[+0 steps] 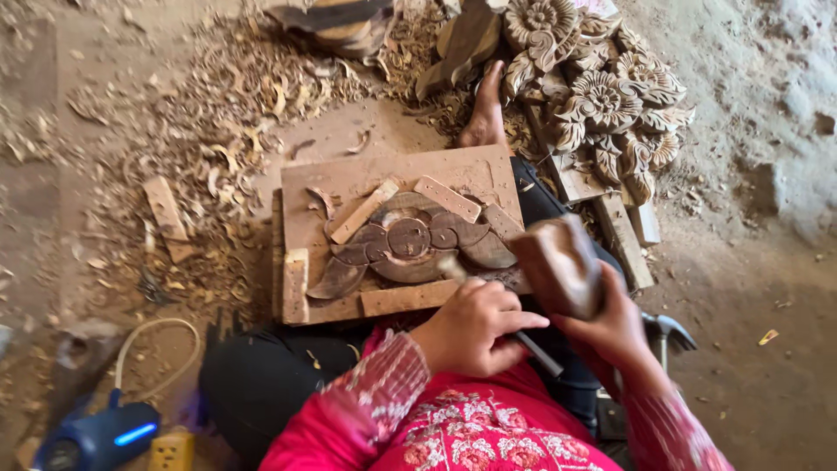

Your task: The person carves a floral design into a wooden board using a chisel and a wooden mallet. They repeatedly position the chisel and strike it to remove wood shavings, gradually shaping the pattern.

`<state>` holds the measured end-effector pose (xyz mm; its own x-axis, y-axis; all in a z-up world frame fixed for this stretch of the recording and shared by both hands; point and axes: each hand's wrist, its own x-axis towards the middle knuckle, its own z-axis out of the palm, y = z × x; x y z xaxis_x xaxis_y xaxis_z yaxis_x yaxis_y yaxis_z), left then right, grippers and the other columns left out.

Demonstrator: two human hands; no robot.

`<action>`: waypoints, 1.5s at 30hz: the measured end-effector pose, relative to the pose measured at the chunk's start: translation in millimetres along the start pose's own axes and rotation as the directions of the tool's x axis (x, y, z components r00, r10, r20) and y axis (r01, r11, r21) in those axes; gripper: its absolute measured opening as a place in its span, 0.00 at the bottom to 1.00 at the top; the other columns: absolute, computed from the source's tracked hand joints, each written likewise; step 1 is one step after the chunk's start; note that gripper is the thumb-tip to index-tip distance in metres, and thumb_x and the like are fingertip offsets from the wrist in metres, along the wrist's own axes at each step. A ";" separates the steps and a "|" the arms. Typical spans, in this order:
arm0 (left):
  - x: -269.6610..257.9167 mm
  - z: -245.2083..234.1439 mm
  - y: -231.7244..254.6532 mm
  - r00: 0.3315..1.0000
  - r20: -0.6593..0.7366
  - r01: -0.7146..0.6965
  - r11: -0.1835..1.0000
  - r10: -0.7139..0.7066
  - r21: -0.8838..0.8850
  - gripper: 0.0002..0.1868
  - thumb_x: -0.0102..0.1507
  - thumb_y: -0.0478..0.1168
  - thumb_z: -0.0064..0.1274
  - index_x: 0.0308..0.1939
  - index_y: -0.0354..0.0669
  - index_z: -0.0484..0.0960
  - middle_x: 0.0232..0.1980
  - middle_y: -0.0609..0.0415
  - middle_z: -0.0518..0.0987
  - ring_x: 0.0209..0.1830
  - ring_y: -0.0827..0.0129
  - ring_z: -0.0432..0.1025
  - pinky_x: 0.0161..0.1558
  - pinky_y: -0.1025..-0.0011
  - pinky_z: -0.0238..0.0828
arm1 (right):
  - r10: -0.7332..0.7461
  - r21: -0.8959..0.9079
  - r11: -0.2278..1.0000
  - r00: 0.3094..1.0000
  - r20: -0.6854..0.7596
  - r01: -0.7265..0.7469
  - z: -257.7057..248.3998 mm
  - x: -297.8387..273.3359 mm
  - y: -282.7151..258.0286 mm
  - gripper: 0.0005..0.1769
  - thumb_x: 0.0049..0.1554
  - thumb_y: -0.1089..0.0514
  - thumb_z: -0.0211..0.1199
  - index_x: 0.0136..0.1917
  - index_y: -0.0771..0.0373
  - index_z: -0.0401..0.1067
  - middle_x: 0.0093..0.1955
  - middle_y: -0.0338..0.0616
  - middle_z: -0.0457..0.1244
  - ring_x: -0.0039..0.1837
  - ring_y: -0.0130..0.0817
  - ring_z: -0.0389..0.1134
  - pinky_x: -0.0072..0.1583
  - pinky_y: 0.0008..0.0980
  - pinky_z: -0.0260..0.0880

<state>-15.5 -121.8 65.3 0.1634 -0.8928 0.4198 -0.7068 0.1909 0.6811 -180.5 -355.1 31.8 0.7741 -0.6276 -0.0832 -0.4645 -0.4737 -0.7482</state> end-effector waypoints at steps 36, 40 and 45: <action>16.8 5.3 -140.7 0.971 -0.236 -0.079 0.901 -0.026 -0.426 0.16 0.62 0.54 0.63 0.33 0.47 0.83 0.32 0.59 0.79 0.38 0.63 0.73 0.47 0.64 0.69 | -0.204 0.203 0.938 0.921 -0.331 0.281 -5.1 -37.9 -12.8 0.66 0.40 0.46 0.80 0.81 0.56 0.42 0.72 0.48 0.54 0.71 0.40 0.59 0.68 0.38 0.64; 18.3 10.7 -144.3 0.966 -0.255 -0.068 0.903 -0.047 -0.424 0.14 0.62 0.52 0.64 0.33 0.46 0.83 0.34 0.58 0.80 0.39 0.62 0.74 0.47 0.64 0.70 | -0.400 0.098 0.889 0.864 -0.306 0.447 31.6 -44.0 -33.8 0.68 0.38 0.50 0.80 0.81 0.55 0.41 0.70 0.45 0.55 0.70 0.37 0.60 0.68 0.39 0.63; 21.4 14.2 -142.9 0.958 -0.286 -0.080 0.924 -0.032 -0.373 0.14 0.61 0.51 0.65 0.33 0.46 0.84 0.33 0.57 0.80 0.37 0.62 0.73 0.45 0.63 0.70 | -0.447 0.016 0.888 0.870 -0.211 0.460 39.4 -52.2 -16.5 0.67 0.37 0.53 0.80 0.80 0.55 0.44 0.69 0.45 0.58 0.68 0.37 0.62 0.68 0.40 0.64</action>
<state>79.2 -173.9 -31.6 0.3759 -0.7446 0.5516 -0.4099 0.4002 0.8196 -196.3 -290.2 22.5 0.7900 -0.4643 0.4004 -0.0493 -0.6991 -0.7133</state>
